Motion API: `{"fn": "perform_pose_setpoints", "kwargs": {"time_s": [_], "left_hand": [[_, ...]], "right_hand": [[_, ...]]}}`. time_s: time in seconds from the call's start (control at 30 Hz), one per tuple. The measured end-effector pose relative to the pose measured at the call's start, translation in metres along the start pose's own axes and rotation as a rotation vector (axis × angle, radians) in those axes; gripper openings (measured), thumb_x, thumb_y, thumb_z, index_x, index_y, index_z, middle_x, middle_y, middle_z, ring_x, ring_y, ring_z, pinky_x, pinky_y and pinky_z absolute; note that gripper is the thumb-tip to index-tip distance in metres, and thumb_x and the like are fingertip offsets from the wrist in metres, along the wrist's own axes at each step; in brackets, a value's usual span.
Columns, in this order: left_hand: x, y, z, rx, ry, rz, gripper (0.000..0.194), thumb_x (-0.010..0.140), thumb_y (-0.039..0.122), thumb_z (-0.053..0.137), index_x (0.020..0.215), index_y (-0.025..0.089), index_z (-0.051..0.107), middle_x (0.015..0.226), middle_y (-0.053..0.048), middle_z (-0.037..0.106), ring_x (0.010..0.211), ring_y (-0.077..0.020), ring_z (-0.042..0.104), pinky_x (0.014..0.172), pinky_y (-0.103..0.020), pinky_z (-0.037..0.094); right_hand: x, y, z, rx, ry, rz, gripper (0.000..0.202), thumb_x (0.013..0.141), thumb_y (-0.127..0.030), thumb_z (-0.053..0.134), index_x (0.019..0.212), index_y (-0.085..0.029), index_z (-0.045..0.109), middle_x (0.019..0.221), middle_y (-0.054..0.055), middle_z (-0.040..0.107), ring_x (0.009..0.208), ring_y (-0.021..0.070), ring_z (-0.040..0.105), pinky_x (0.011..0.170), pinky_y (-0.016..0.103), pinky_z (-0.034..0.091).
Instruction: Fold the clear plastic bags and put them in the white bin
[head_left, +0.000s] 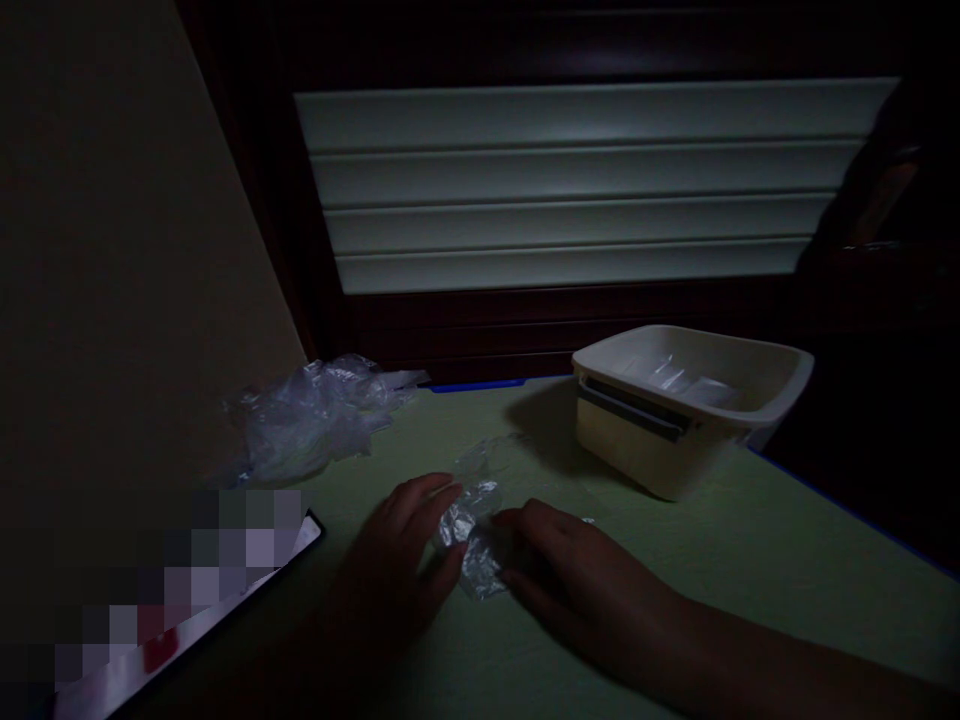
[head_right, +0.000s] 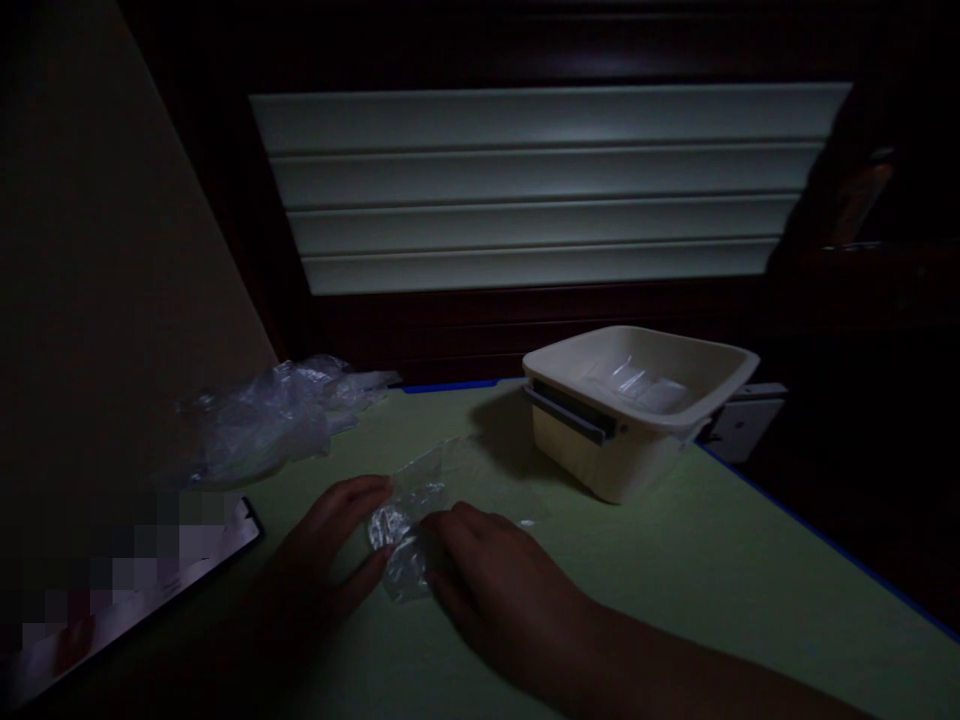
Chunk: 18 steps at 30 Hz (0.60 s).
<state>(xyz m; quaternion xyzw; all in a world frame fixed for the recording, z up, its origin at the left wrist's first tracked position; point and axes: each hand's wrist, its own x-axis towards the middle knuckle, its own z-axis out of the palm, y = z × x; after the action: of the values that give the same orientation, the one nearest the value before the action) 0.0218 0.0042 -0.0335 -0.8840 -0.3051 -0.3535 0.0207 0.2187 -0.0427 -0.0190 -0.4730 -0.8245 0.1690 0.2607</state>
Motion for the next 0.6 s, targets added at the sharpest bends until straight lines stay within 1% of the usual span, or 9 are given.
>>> {"fn": "perform_pose_setpoints", "kwargs": {"time_s": [0.07, 0.13, 0.17, 0.23, 0.3, 0.33, 0.4, 0.5, 0.6], "left_hand": [[0.0, 0.003, -0.002, 0.017, -0.014, 0.123, 0.023, 0.083, 0.013, 0.045, 0.105, 0.018, 0.05, 0.109, -0.01, 0.055, 0.099, -0.0224, 0.053, 0.08, -0.039, 0.05], [0.0, 0.009, -0.004, 0.036, -0.09, 0.241, 0.015, 0.082, 0.01, 0.045, 0.092, 0.018, 0.054, 0.098, -0.007, 0.059, 0.092, -0.0207, 0.055, 0.078, -0.036, 0.05], [0.0, 0.011, -0.005, 0.046, -0.137, 0.257, 0.014, 0.081, 0.009, 0.045, 0.085, 0.018, 0.055, 0.091, -0.006, 0.061, 0.087, -0.0198, 0.056, 0.076, -0.035, 0.05], [0.0, 0.014, -0.007, 0.042, -0.253, 0.234, 0.015, 0.081, 0.008, 0.046, 0.077, 0.017, 0.057, 0.081, -0.004, 0.061, 0.079, -0.0184, 0.056, 0.072, -0.033, 0.049], [0.0, 0.015, -0.008, -0.005, -0.335, 0.186, 0.014, 0.082, 0.009, 0.047, 0.076, 0.017, 0.058, 0.079, -0.003, 0.06, 0.076, -0.0174, 0.055, 0.069, -0.03, 0.048], [0.001, 0.014, -0.008, -0.032, -0.355, 0.169, 0.014, 0.082, 0.01, 0.047, 0.077, 0.016, 0.059, 0.08, -0.003, 0.06, 0.076, -0.0172, 0.055, 0.069, -0.03, 0.048], [0.001, 0.013, -0.009, -0.064, -0.371, 0.156, 0.016, 0.083, 0.011, 0.045, 0.076, 0.015, 0.059, 0.082, -0.004, 0.06, 0.077, -0.0174, 0.054, 0.07, -0.031, 0.047], [0.0, 0.011, -0.008, -0.067, -0.339, 0.172, 0.019, 0.084, 0.011, 0.042, 0.076, 0.015, 0.059, 0.083, -0.005, 0.06, 0.079, -0.0185, 0.054, 0.073, -0.033, 0.047], [-0.001, 0.011, -0.006, -0.075, -0.307, 0.177, 0.02, 0.085, 0.011, 0.04, 0.078, 0.015, 0.059, 0.084, -0.006, 0.06, 0.078, -0.0181, 0.053, 0.072, -0.033, 0.047]], "right_hand": [[0.001, 0.001, 0.0, -0.024, 0.002, -0.02, 0.013, 0.082, -0.011, 0.051, 0.093, -0.015, 0.055, 0.087, 0.006, 0.059, 0.077, 0.0154, 0.055, 0.066, 0.025, 0.043], [0.001, 0.002, 0.002, -0.037, 0.018, -0.058, 0.011, 0.081, -0.01, 0.051, 0.09, -0.015, 0.056, 0.085, 0.005, 0.058, 0.075, 0.0147, 0.054, 0.065, 0.024, 0.043], [0.002, 0.003, 0.003, -0.046, 0.026, -0.078, 0.011, 0.081, -0.01, 0.051, 0.089, -0.016, 0.057, 0.085, 0.005, 0.057, 0.074, 0.0143, 0.054, 0.064, 0.024, 0.043], [0.002, 0.004, 0.004, -0.082, 0.034, -0.104, 0.01, 0.082, -0.01, 0.05, 0.086, -0.016, 0.058, 0.083, 0.005, 0.057, 0.072, 0.0137, 0.053, 0.063, 0.023, 0.042], [0.002, 0.005, 0.004, -0.138, 0.031, -0.113, 0.011, 0.084, -0.011, 0.048, 0.082, -0.015, 0.059, 0.081, 0.005, 0.056, 0.069, 0.0136, 0.052, 0.061, 0.023, 0.041], [0.002, 0.005, 0.004, -0.167, 0.028, -0.12, 0.012, 0.084, -0.011, 0.048, 0.082, -0.015, 0.059, 0.079, 0.005, 0.057, 0.069, 0.0138, 0.052, 0.06, 0.024, 0.041], [0.001, 0.004, 0.002, -0.21, 0.018, -0.167, 0.013, 0.083, -0.009, 0.048, 0.084, -0.015, 0.06, 0.081, 0.006, 0.058, 0.072, 0.0151, 0.053, 0.063, 0.025, 0.041], [-0.002, 0.001, -0.002, -0.263, 0.005, -0.282, 0.017, 0.082, -0.008, 0.049, 0.092, -0.016, 0.06, 0.086, 0.007, 0.061, 0.077, 0.0174, 0.054, 0.069, 0.029, 0.041], [-0.003, -0.002, -0.004, -0.373, -0.061, -0.33, 0.015, 0.085, -0.011, 0.047, 0.089, -0.016, 0.061, 0.082, 0.006, 0.062, 0.074, 0.0175, 0.054, 0.068, 0.031, 0.04]]}}
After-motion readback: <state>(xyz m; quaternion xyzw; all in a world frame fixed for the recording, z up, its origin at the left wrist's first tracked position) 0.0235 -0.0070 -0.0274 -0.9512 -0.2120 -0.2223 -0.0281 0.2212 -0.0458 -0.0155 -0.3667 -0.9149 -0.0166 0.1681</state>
